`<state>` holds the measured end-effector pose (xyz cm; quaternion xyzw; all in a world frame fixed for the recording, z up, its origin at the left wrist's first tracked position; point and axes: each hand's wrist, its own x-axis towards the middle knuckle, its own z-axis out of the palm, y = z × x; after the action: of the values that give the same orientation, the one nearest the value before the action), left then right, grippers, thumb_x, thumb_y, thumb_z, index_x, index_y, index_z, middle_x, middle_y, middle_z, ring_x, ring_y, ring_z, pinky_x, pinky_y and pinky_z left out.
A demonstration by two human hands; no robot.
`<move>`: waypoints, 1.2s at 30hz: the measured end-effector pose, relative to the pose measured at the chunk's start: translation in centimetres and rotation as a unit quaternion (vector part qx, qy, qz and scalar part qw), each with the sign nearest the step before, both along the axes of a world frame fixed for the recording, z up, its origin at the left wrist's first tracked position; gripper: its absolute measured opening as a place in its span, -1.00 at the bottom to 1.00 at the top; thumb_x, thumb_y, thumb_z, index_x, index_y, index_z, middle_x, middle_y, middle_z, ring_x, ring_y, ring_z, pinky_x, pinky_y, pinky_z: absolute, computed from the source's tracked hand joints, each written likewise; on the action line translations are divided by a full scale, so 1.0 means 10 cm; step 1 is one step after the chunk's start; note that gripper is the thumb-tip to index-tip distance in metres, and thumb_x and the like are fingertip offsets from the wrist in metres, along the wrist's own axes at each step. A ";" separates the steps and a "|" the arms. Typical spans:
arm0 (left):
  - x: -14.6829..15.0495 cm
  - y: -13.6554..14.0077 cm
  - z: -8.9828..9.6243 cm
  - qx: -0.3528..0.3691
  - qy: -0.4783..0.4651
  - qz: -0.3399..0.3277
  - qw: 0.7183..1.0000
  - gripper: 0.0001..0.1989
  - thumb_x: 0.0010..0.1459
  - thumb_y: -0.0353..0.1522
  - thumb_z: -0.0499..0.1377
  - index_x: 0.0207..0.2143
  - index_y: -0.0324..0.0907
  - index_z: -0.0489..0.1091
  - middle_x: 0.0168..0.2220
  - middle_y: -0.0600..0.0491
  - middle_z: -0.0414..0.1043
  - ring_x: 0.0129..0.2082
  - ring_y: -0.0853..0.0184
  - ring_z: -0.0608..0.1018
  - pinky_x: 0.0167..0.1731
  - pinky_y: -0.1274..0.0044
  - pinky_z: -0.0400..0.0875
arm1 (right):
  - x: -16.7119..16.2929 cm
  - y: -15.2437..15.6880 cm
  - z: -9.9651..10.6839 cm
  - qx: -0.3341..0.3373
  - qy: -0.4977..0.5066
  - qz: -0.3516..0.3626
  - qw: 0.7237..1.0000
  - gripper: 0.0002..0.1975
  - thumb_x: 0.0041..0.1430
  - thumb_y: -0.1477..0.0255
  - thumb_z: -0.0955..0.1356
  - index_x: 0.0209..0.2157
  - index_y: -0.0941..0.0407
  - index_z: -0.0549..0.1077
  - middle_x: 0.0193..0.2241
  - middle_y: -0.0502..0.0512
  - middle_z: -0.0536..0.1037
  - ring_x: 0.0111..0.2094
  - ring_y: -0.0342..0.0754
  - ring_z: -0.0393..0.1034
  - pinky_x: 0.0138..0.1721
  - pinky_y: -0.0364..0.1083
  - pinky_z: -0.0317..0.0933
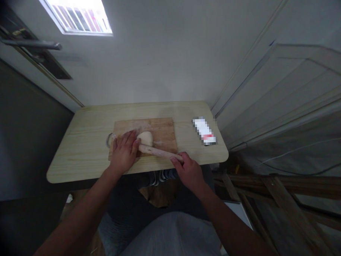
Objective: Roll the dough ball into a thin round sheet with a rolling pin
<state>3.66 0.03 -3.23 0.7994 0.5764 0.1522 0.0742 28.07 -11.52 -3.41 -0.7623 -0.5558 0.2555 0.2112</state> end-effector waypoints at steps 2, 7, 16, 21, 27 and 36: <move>0.03 0.01 0.04 -0.004 0.014 0.010 1.000 -0.42 0.43 -0.15 -0.29 0.32 -0.19 0.18 0.33 -0.11 0.24 0.34 0.08 0.23 0.32 0.01 -0.01 | 0.02 0.05 0.01 -0.001 -0.015 -0.014 1.000 -0.55 0.32 0.00 0.21 -0.08 0.05 0.45 -0.39 0.09 0.59 -0.31 0.05 0.49 -0.34 -0.11 0.15; 0.12 0.12 0.12 0.004 0.047 0.013 0.999 -0.42 0.43 -0.15 -0.29 0.29 -0.17 0.22 0.33 -0.11 0.24 0.35 0.04 0.21 0.30 -0.06 -0.03 | 0.06 0.18 0.03 -0.011 -0.028 -0.035 0.999 -0.56 0.34 0.01 0.19 -0.09 0.04 0.45 -0.42 0.07 0.57 -0.38 0.02 0.46 -0.39 -0.12 0.09; 0.27 0.40 0.16 -0.009 0.064 -0.001 0.998 -0.42 0.42 -0.15 -0.30 0.28 -0.14 0.24 0.35 -0.10 0.21 0.34 0.03 0.20 0.26 -0.09 0.02 | 0.17 0.44 0.06 -0.026 -0.077 -0.065 0.995 -0.52 0.35 -0.04 0.18 -0.11 0.04 0.46 -0.33 0.12 0.61 -0.28 0.06 0.49 -0.37 -0.11 0.07; 0.33 0.51 0.19 -0.024 0.054 -0.009 0.998 -0.43 0.42 -0.14 -0.30 0.27 -0.07 0.25 0.32 -0.08 0.24 0.32 0.02 0.22 0.25 -0.14 0.01 | 0.20 0.56 0.05 -0.039 -0.102 -0.062 0.992 -0.49 0.38 -0.04 0.13 -0.05 0.04 0.44 -0.27 0.13 0.63 -0.26 0.05 0.50 -0.36 -0.11 0.06; 0.40 0.65 0.18 -0.042 0.062 -0.004 0.997 -0.47 0.41 -0.17 -0.26 0.22 -0.01 0.32 0.30 -0.07 0.27 0.29 -0.02 0.24 0.22 -0.20 -0.03 | 0.20 0.63 0.05 -0.075 -0.141 -0.069 0.985 -0.46 0.39 -0.05 0.08 -0.03 0.03 0.44 -0.28 0.14 0.64 -0.22 0.09 0.52 -0.33 -0.09 0.09; 0.47 0.82 0.19 -0.056 0.055 -0.005 0.997 -0.53 0.38 -0.21 -0.19 0.11 0.02 0.40 0.21 -0.10 0.37 0.21 -0.06 0.33 0.16 -0.23 0.03 | 0.17 0.71 0.04 -0.068 -0.222 -0.071 0.970 -0.40 0.43 0.01 0.03 -0.15 0.07 0.53 -0.32 0.21 0.62 -0.28 0.08 0.51 -0.37 -0.08 0.07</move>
<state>8.41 8.23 -1.30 0.8042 0.5830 0.0747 0.0881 29.78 -4.46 -2.99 -0.8498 -0.5149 0.1016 0.0481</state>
